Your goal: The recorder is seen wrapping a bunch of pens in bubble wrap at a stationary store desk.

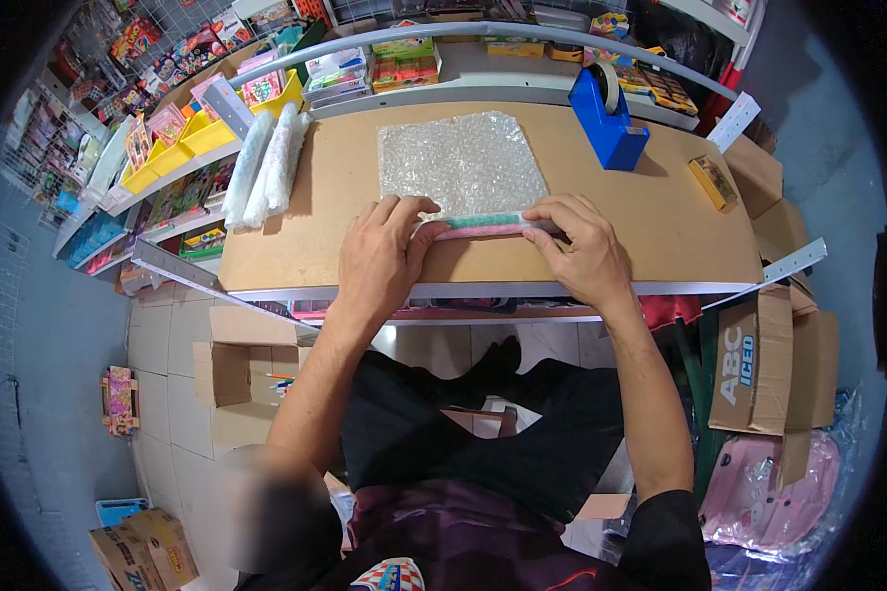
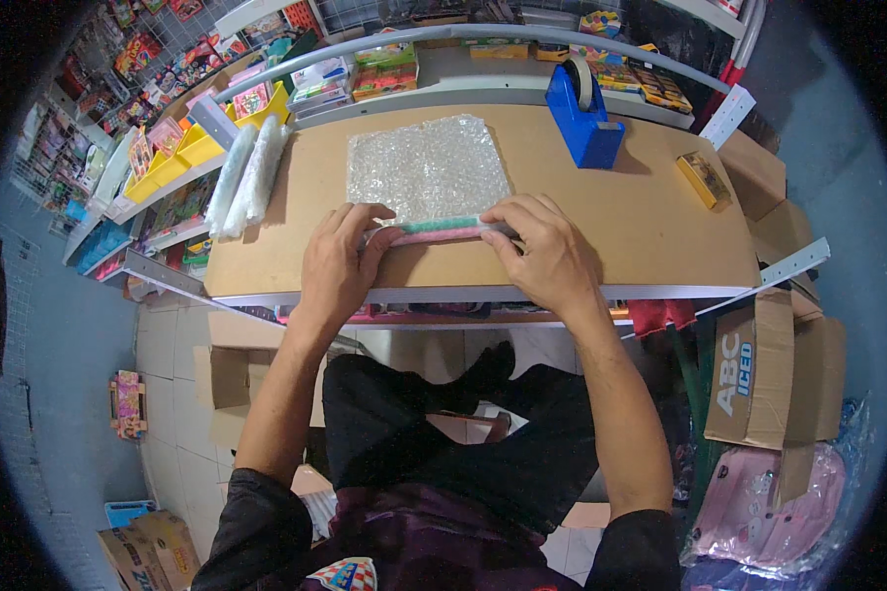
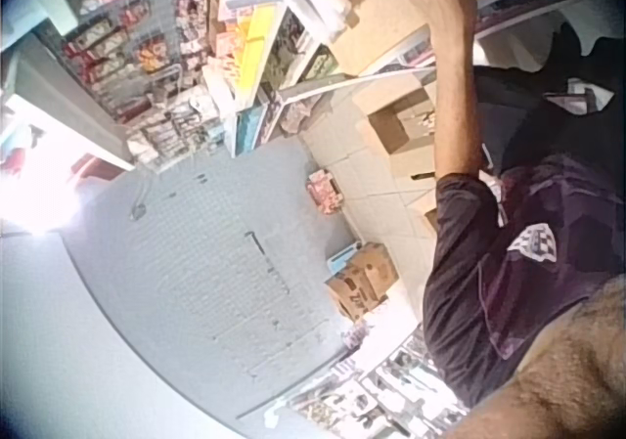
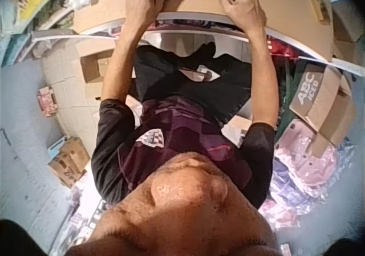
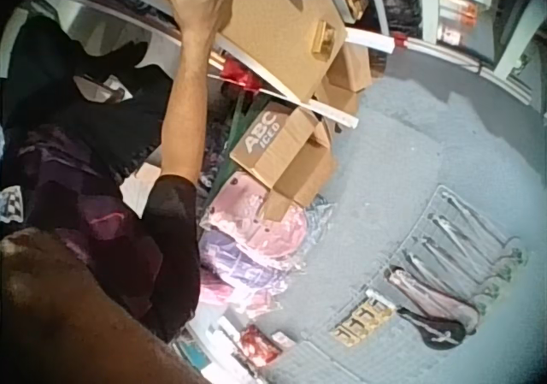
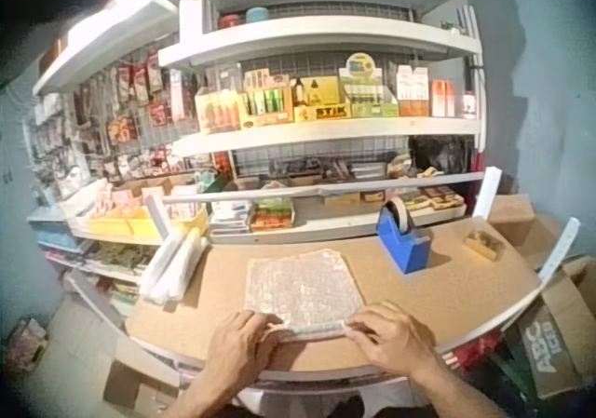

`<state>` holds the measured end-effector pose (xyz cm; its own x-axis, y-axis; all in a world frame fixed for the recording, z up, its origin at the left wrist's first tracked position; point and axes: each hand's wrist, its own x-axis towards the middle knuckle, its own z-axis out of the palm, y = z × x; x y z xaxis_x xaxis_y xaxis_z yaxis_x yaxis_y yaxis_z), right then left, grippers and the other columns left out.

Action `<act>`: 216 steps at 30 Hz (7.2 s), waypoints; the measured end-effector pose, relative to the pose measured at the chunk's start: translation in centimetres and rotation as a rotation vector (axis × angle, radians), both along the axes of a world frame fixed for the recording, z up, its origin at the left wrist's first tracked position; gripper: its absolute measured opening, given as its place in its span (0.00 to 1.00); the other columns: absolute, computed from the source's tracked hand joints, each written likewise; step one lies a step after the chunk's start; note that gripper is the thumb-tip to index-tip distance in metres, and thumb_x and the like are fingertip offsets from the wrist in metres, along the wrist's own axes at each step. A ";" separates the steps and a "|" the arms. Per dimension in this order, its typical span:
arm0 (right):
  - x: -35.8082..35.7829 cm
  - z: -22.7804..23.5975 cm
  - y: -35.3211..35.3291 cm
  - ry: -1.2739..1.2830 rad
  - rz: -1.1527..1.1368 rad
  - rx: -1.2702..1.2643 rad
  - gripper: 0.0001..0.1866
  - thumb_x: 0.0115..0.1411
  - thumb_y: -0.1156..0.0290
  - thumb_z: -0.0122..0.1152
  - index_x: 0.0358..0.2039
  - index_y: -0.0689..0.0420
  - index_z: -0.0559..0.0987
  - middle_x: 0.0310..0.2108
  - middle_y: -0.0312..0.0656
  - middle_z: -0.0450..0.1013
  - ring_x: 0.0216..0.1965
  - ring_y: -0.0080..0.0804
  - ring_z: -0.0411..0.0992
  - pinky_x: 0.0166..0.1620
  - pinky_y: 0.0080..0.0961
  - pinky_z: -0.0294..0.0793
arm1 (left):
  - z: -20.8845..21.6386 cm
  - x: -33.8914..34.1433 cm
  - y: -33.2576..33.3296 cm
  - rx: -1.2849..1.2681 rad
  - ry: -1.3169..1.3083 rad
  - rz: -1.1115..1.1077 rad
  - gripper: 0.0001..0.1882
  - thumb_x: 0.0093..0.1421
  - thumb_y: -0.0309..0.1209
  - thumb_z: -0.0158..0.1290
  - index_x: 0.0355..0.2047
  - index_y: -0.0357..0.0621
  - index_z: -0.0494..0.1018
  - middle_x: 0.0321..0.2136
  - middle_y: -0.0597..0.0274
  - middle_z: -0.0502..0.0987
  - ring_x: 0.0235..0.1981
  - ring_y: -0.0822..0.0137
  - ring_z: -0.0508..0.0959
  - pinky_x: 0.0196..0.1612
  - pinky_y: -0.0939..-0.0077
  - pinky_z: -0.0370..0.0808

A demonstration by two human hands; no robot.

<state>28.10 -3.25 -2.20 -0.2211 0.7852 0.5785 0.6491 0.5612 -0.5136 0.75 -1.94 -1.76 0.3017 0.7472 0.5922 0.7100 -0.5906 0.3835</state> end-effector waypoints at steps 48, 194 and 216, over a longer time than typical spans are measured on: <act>0.0 0.0 -0.2 0.005 -0.029 -0.016 0.10 0.63 0.74 0.70 0.44 0.63 0.86 0.43 0.47 0.80 0.47 0.47 0.80 0.51 0.38 0.78 | 0.0 -0.3 -0.2 0.003 -0.030 -0.018 0.11 0.65 0.31 0.65 0.44 0.39 0.85 0.41 0.51 0.80 0.44 0.51 0.82 0.50 0.59 0.78; 0.1 -0.6 0.4 -0.015 -0.098 -0.003 0.12 0.61 0.69 0.72 0.44 0.59 0.88 0.43 0.44 0.78 0.50 0.47 0.71 0.55 0.41 0.72 | 0.3 0.5 0.3 0.077 0.068 0.105 0.11 0.66 0.32 0.62 0.46 0.41 0.84 0.43 0.54 0.81 0.47 0.50 0.80 0.53 0.56 0.75; -0.1 -0.7 0.2 -0.142 -0.081 0.147 0.18 0.60 0.76 0.68 0.52 0.55 0.85 0.52 0.43 0.79 0.56 0.48 0.72 0.59 0.42 0.75 | 1.2 4.3 1.9 -0.051 0.094 0.027 0.11 0.67 0.26 0.55 0.45 0.36 0.85 0.43 0.45 0.81 0.48 0.44 0.80 0.54 0.54 0.76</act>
